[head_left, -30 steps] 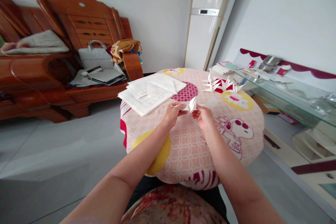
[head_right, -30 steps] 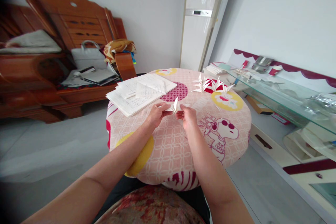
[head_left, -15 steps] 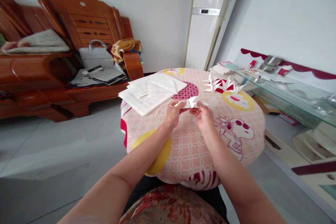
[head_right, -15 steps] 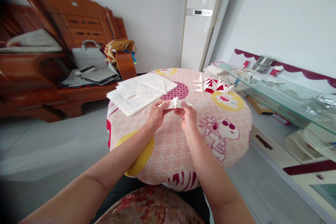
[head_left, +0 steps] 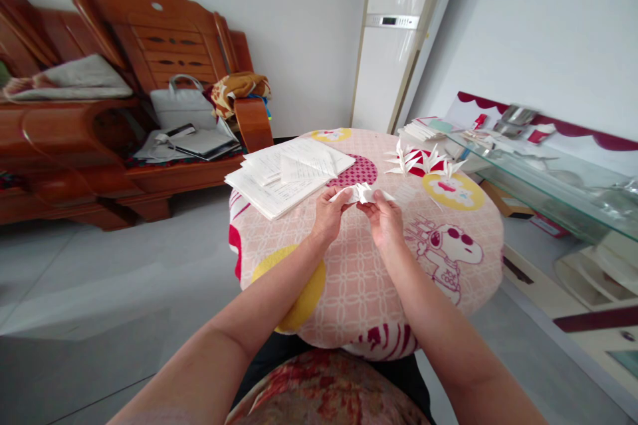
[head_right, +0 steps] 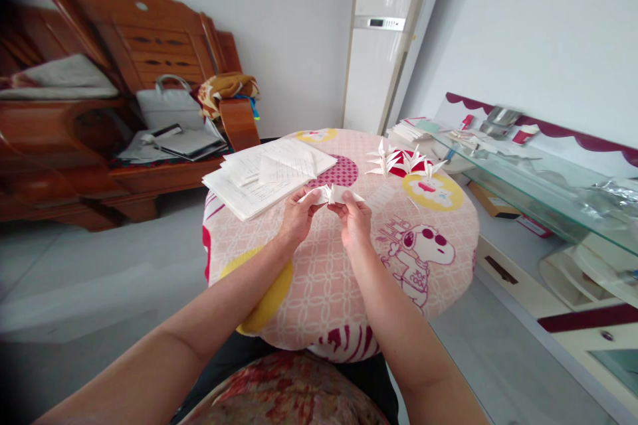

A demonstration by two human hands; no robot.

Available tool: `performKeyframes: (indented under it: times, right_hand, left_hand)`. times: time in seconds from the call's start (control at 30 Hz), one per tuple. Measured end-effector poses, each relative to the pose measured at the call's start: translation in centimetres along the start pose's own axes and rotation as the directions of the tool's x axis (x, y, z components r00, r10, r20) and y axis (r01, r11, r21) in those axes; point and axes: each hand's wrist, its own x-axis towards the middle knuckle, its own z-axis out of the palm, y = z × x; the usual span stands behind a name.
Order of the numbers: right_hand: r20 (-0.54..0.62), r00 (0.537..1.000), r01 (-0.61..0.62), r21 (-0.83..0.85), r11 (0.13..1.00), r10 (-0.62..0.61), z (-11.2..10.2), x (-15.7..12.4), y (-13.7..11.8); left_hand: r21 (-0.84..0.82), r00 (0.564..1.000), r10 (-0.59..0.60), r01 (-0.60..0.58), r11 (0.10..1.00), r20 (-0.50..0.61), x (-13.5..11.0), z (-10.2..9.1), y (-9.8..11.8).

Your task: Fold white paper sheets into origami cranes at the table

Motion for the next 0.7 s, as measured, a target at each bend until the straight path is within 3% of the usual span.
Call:
performKeyframes:
  times: [0.43,0.7]
  right_hand:
    - [-0.003,0.998,-0.064,-0.024,0.998,0.064,-0.2,0.2,-0.5]
    - [-0.074,0.968,-0.248,-0.130,0.960,0.240,-0.2,0.3,-1.8]
  left_hand:
    - [0.023,0.997,-0.054,0.053,0.998,0.051,0.2,-0.4,0.5]
    - [0.074,0.976,-0.201,0.195,0.978,0.087,0.5,-1.0,0.9]
